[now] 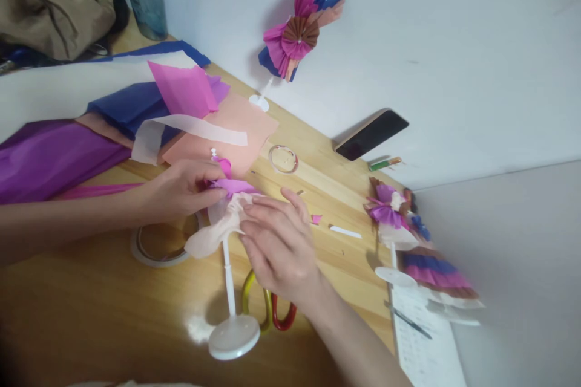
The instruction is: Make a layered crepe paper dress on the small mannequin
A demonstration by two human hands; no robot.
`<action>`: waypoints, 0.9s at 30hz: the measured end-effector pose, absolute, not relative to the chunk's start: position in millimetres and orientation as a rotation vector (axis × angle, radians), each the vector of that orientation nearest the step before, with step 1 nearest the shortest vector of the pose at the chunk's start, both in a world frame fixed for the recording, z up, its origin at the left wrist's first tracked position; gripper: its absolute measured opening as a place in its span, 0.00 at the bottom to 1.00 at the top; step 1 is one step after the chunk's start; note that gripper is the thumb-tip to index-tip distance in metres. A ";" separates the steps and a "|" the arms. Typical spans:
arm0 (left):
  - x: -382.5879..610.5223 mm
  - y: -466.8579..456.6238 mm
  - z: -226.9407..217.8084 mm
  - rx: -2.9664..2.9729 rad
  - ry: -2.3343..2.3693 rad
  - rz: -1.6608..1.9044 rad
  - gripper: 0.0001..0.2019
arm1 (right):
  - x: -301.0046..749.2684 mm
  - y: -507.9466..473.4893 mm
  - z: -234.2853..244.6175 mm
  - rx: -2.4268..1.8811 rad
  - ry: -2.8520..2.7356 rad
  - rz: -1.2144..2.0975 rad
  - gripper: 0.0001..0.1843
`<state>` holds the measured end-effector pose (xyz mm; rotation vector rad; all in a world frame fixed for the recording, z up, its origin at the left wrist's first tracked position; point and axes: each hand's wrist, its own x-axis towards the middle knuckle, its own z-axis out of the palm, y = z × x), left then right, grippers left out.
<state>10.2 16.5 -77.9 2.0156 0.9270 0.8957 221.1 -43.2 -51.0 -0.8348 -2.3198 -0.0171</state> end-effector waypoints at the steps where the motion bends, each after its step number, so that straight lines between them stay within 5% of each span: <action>1: 10.1 16.8 -78.3 2.021 0.928 0.892 0.12 | 219.0 -41.5 -47.9 -0.865 -2.295 0.064 0.08; 6: 11.0 17.6 -79.7 2.014 0.979 0.880 0.14 | 210.2 -27.2 -35.1 -0.891 -2.229 0.331 0.07; 17: 9.2 15.7 -78.9 1.995 0.899 0.868 0.12 | 216.7 -24.9 -34.9 -0.664 -2.608 -0.360 0.10; 27: 11.5 11.0 -79.6 2.082 0.931 0.984 0.15 | 206.3 -20.6 -46.9 -0.800 -2.510 -0.358 0.12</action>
